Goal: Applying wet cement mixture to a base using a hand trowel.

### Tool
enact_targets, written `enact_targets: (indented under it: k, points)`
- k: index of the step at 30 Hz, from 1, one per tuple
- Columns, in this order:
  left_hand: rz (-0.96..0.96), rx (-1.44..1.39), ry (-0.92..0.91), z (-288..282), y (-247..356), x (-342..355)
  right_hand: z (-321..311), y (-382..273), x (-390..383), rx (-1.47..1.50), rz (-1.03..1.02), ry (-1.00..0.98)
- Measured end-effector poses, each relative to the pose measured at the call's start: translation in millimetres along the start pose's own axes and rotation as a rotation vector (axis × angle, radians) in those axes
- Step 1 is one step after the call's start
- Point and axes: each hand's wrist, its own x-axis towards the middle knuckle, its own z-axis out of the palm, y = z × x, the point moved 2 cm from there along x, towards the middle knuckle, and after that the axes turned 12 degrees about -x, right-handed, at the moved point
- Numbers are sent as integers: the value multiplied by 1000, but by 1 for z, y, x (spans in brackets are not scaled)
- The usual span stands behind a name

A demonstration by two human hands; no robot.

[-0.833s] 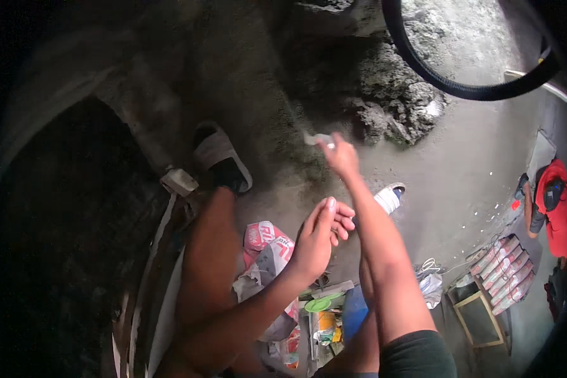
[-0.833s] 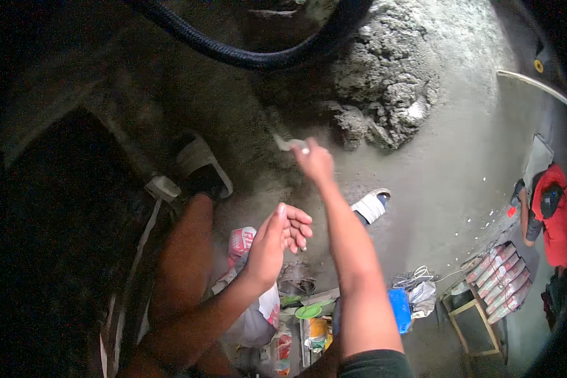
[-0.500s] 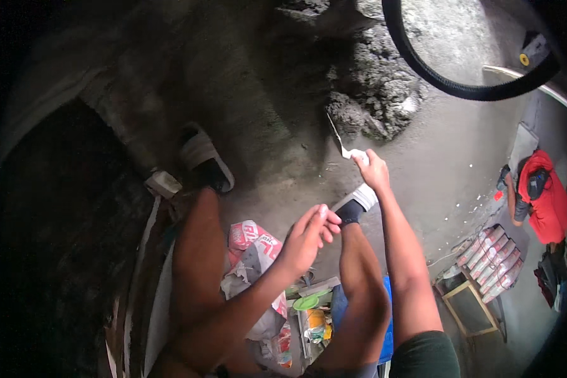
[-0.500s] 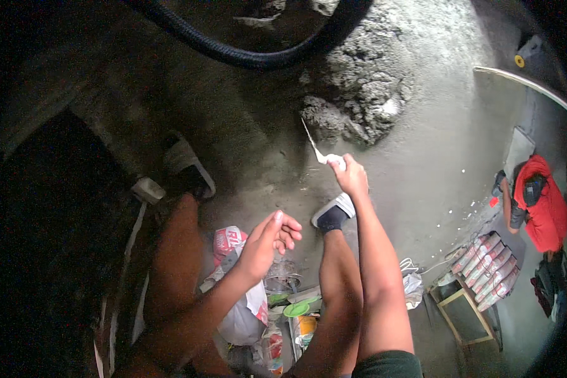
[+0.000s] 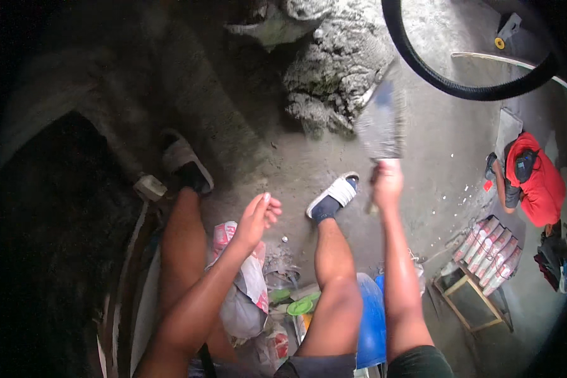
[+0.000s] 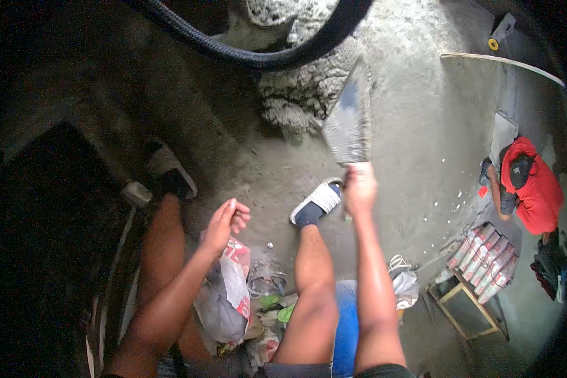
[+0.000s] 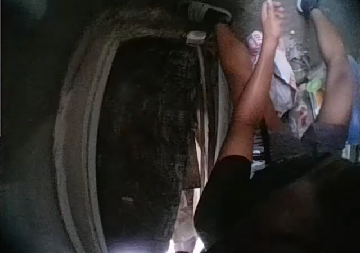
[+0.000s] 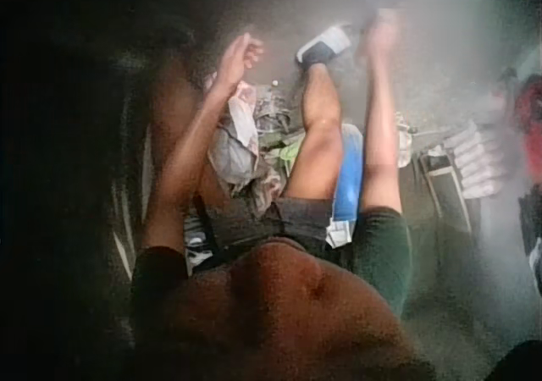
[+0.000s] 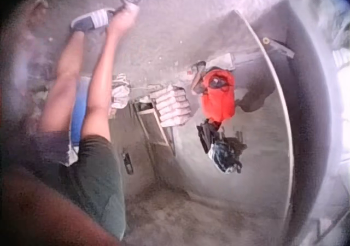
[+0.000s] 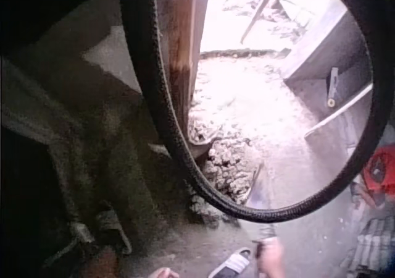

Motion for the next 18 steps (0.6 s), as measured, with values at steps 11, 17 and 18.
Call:
enact_targets:
  k: [11, 17, 18]
  points:
    - [428, 336, 406, -17, 44, -206, -54, -12, -23, -465, 115, -337]
    - [434, 199, 708, -18, -45, -361, -199, -120, -93, -584, -211, -248]
    - [443, 306, 731, -21, -60, -369, -212, -121, -99, -536, -181, -317]
